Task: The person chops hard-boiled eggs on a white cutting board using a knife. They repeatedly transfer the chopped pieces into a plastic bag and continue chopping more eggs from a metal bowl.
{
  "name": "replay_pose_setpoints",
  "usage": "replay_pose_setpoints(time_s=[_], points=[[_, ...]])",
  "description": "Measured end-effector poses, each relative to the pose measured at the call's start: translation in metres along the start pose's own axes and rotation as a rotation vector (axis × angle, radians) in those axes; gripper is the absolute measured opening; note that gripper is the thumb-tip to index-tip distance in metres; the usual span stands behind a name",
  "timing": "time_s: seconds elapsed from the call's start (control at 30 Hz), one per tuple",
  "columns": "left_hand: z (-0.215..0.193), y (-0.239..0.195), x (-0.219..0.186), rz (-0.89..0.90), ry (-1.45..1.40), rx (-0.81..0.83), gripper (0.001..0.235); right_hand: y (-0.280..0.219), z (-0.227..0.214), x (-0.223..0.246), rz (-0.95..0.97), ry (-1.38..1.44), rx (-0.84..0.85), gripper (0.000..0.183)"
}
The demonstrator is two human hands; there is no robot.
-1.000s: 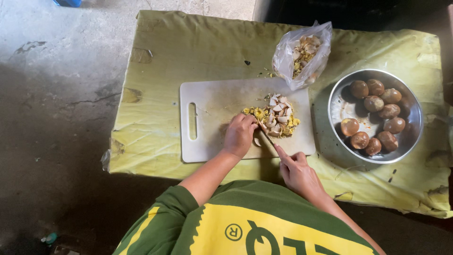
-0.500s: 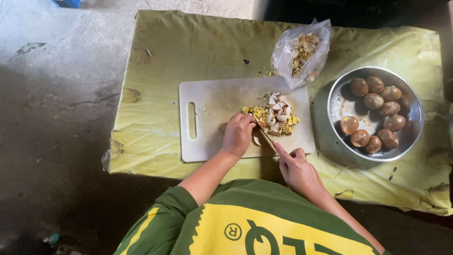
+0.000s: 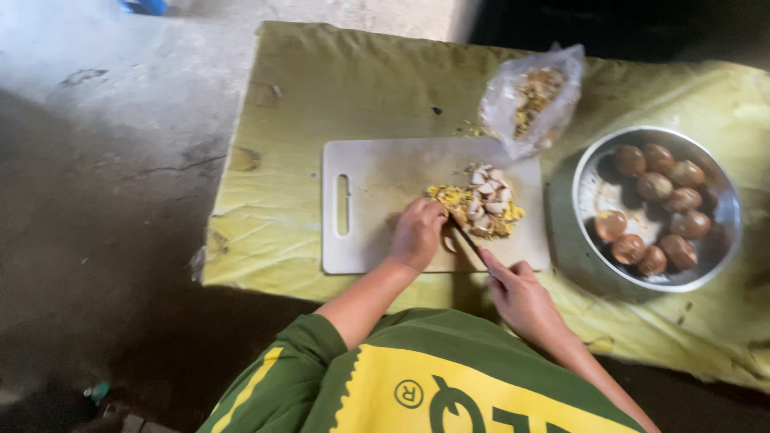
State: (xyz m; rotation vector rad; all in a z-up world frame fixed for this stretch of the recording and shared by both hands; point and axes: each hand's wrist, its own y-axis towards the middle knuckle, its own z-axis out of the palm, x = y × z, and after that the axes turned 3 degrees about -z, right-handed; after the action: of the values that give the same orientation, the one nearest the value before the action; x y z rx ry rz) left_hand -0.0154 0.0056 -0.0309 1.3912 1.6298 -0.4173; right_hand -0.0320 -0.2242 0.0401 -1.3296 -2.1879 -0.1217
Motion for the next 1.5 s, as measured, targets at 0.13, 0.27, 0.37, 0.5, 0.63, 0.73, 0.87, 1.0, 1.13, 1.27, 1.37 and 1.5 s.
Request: replay_pose_setpoints(time_s=[0.13,0.27,0.37,0.5,0.63,0.73,0.87,1.0,1.13,1.27,1.37,1.5], points=[[0.005,-0.003,0.007,0.013,-0.009,-0.006,0.013,-0.006,-0.007,-0.002,0.041,-0.040,0.025,0.056],[0.012,-0.007,0.015,0.104,0.004,-0.015,0.011,-0.008,0.008,-0.007,0.053,-0.079,0.016,0.057],[0.020,-0.009,0.017,0.061,0.045,-0.003,0.010,0.001,0.024,-0.024,0.008,-0.135,-0.019,0.058],[0.021,-0.010,0.016,0.023,0.089,0.029,0.011,0.018,0.031,-0.070,-0.045,-0.080,0.002,0.060],[0.012,-0.014,0.007,0.027,0.030,-0.010,0.015,0.025,0.050,-0.112,-0.005,-0.124,-0.051,0.063],[0.007,-0.017,0.003,-0.002,0.113,0.056,0.015,0.032,0.071,-0.127,-0.166,-0.163,-0.060,0.066],[0.007,-0.017,0.004,0.026,0.090,0.049,0.009,0.035,0.073,-0.121,-0.029,-0.154,-0.057,0.063],[0.010,-0.025,0.011,0.116,0.139,0.051,0.007,0.038,0.044,-0.105,0.130,0.013,0.100,0.062],[0.012,-0.027,0.012,0.124,0.151,0.041,0.014,0.038,0.039,-0.107,0.166,-0.016,0.122,0.063],[0.008,-0.026,0.007,0.093,0.128,0.048,0.021,0.045,0.069,-0.130,-0.093,-0.069,0.031,0.068],[0.002,-0.025,0.000,0.076,0.142,0.068,0.019,0.039,0.086,-0.151,-0.161,-0.011,-0.041,0.069],[-0.005,-0.017,-0.007,0.032,0.187,0.124,0.014,0.032,0.082,-0.171,-0.150,-0.015,-0.127,0.063]])
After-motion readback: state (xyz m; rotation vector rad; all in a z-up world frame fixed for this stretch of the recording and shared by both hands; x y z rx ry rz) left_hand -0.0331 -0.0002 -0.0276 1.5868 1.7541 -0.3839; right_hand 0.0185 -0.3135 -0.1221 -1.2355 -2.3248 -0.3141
